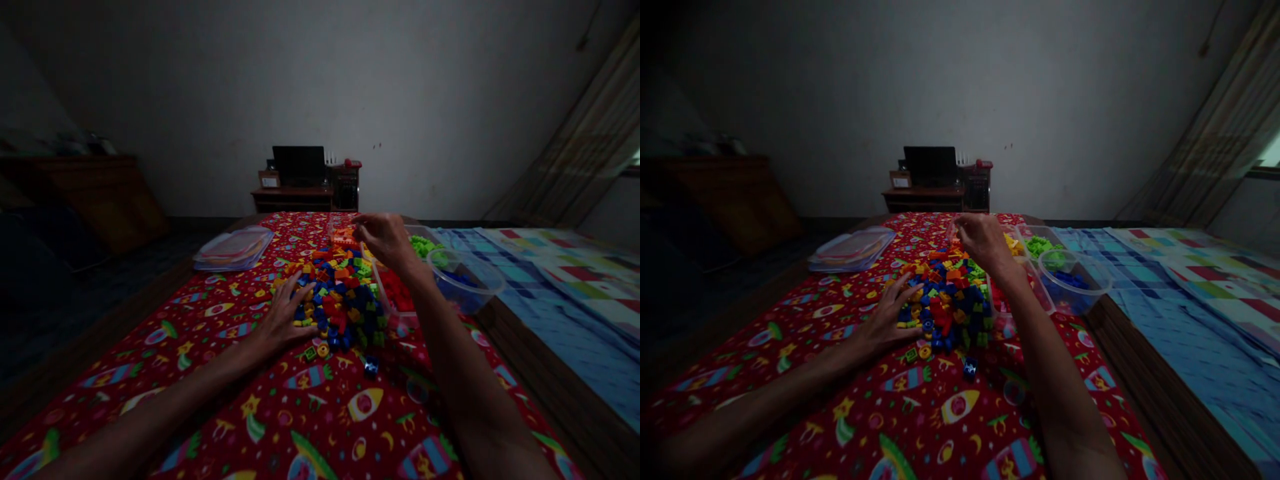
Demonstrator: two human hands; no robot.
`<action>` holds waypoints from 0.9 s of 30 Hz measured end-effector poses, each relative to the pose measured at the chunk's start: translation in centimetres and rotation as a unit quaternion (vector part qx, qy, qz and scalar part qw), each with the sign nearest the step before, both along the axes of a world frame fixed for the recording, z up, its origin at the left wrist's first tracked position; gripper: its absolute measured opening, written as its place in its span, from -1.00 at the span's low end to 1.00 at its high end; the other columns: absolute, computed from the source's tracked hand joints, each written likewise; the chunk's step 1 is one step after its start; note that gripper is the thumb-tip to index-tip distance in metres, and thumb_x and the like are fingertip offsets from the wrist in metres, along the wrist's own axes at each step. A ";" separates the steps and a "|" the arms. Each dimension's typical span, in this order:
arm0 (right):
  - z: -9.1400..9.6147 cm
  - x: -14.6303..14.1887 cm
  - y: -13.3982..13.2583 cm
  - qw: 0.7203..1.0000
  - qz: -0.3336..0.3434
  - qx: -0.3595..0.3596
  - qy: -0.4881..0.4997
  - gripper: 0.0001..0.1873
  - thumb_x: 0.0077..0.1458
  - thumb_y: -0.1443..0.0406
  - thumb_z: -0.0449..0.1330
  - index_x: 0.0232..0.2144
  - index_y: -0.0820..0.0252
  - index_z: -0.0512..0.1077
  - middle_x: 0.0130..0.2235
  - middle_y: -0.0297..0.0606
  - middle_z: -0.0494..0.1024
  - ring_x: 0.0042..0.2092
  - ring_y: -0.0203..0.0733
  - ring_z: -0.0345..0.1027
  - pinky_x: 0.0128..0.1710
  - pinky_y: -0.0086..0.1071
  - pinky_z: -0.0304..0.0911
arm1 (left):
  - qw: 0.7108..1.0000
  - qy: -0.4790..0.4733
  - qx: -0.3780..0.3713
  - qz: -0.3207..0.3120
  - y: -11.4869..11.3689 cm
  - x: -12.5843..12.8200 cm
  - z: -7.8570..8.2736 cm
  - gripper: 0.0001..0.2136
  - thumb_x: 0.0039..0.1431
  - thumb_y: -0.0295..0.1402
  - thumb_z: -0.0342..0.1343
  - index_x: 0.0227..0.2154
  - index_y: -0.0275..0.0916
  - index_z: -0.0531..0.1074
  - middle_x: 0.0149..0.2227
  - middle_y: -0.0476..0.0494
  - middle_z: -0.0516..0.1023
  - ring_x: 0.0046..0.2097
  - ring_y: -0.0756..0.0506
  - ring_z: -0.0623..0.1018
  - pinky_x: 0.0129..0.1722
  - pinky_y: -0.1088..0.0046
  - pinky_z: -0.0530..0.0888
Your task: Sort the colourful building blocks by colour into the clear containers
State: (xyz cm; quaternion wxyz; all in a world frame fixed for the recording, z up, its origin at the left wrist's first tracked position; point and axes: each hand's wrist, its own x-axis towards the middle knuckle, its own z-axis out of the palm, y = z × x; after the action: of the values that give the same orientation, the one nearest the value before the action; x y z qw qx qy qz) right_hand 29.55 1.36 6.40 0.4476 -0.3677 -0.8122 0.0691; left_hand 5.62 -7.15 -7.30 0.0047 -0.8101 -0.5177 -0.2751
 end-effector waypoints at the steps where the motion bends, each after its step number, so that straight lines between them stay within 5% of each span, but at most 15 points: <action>1: 0.0 -0.1 0.0 1.000 0.003 -0.001 -0.005 -0.73 0.09 0.39 0.03 -0.34 0.30 0.54 -0.43 -0.21 0.56 -0.38 -0.28 0.42 -0.36 -0.45 0.21 | 1.000 -0.004 0.002 -0.006 0.6 0.2 0.5 -0.33 0.03 -0.12 0.19 0.20 -0.09 0.11 0.32 -0.28 -0.07 0.31 -0.35 0.02 0.20 -0.01 0.15; 5: 0.0 -0.3 0.0 1.000 0.001 -0.009 -0.020 -0.72 0.09 0.39 0.02 -0.31 0.28 0.54 -0.42 -0.21 0.55 -0.36 -0.28 0.41 -0.35 -0.45 0.19 | 0.998 -0.052 0.014 -0.013 3.3 1.4 2.8 -0.43 0.17 -0.09 0.02 0.19 -0.19 0.12 0.23 -0.29 0.18 0.26 -0.27 0.18 0.22 0.04 0.16; 8: 0.0 -0.2 0.1 1.000 -0.004 -0.011 -0.023 -0.71 0.09 0.40 0.01 -0.32 0.27 0.54 -0.43 -0.21 0.55 -0.36 -0.28 0.41 -0.35 -0.46 0.19 | 0.995 -0.067 0.054 -0.045 3.5 3.7 4.0 -0.55 0.29 -0.18 -0.15 0.20 -0.20 0.09 0.24 -0.27 0.18 0.26 -0.20 0.17 0.23 0.11 0.16; 11: 0.0 -0.1 0.2 1.000 -0.010 -0.006 -0.019 -0.72 0.09 0.40 0.01 -0.32 0.26 0.54 -0.43 -0.22 0.55 -0.36 -0.28 0.41 -0.37 -0.46 0.18 | 0.980 0.022 0.074 -0.184 0.7 7.1 4.2 -0.61 0.31 -0.26 -0.17 0.14 -0.24 0.17 0.23 -0.30 0.20 0.27 -0.19 0.14 0.26 0.13 0.11; 14: -0.1 0.1 0.3 1.000 -0.008 -0.003 -0.017 -0.72 0.08 0.41 0.01 -0.32 0.26 0.53 -0.44 -0.22 0.54 -0.36 -0.28 0.41 -0.38 -0.46 0.17 | 0.931 0.152 0.027 -0.330 -2.9 10.1 3.5 -0.65 0.24 -0.18 -0.03 0.05 -0.13 0.29 0.10 -0.17 0.39 0.21 -0.18 0.25 0.27 0.11 0.07; 16: -0.1 0.1 0.3 1.000 -0.005 -0.005 -0.018 -0.73 0.08 0.41 0.01 -0.35 0.27 0.53 -0.44 -0.21 0.54 -0.37 -0.27 0.40 -0.38 -0.46 0.16 | 0.908 0.190 0.016 -0.372 -4.1 11.1 2.8 -0.69 0.24 -0.21 -0.02 0.01 -0.13 0.32 0.04 -0.10 0.46 0.18 -0.12 0.29 0.27 0.17 0.08; 22: 0.2 0.1 0.0 0.999 -0.010 0.006 -0.035 -0.73 0.10 0.41 0.01 -0.35 0.29 0.53 -0.44 -0.21 0.53 -0.39 -0.29 0.37 -0.37 -0.46 0.13 | 0.918 0.232 0.092 -0.308 -0.5 9.3 2.0 -0.82 0.23 -0.34 0.01 -0.14 -0.15 0.42 0.13 -0.06 0.40 0.25 -0.17 0.21 0.30 0.04 -0.15; 27: -0.1 -0.2 0.1 0.997 -0.022 0.016 -0.074 -0.72 0.10 0.40 0.01 -0.42 0.25 0.53 -0.46 -0.23 0.53 -0.43 -0.32 0.32 -0.39 -0.46 0.06 | 0.925 0.241 0.113 -0.272 1.7 7.3 3.6 -0.83 0.22 -0.34 0.03 -0.16 -0.17 0.44 0.06 -0.12 0.45 0.21 -0.16 0.27 0.30 0.08 -0.05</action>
State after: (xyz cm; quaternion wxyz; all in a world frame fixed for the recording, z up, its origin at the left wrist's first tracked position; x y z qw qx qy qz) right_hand 29.37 1.48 6.34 0.3939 -0.3820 -0.8358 0.0189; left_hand 12.87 -5.44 -3.73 0.1460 -0.9557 -0.2264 -0.1184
